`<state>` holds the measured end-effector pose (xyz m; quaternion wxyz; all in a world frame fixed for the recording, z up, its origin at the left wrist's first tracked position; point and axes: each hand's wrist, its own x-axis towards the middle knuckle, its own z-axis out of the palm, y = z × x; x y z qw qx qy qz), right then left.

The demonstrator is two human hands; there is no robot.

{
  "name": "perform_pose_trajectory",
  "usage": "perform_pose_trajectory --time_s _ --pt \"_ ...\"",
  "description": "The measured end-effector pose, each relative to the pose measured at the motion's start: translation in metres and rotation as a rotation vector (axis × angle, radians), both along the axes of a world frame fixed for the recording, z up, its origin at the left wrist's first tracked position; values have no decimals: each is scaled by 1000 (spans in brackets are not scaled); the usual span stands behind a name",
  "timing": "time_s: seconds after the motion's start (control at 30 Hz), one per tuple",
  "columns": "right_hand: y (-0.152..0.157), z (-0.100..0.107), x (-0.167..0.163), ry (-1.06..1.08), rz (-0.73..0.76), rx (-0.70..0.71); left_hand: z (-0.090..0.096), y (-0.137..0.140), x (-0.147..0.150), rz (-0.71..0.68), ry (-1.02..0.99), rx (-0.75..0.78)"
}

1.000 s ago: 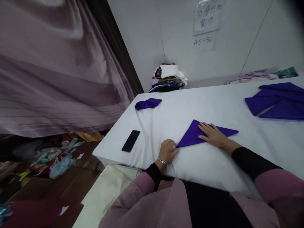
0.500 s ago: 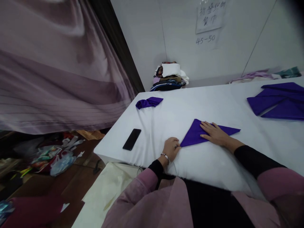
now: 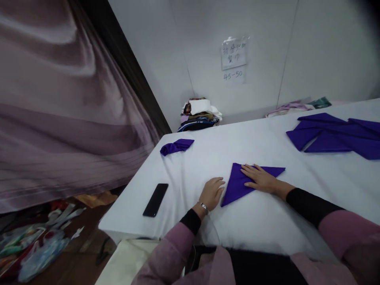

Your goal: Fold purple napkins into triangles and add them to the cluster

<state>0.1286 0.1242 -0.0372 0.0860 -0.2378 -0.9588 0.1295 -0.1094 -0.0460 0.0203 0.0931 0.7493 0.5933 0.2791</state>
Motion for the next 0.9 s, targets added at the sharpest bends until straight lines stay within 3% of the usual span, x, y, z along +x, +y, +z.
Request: perform_pose_trajectory --time_s 0.13,0.3,0.43,0.67,0.9 --pt "0 -1 0 31 22 12 -3 55 25 -168 119 -24" --pt "-2 5 0 14 31 2 -23 98 41 -173 295 -192" --pt "-5 14 -1 28 34 -35 -30 103 34 -179 300 -240" --pt "-10 28 2 86 2 -104 -21 109 29 -165 326 -189" --pt "-17 24 37 51 -119 -69 -25 111 34 -149 371 -92"
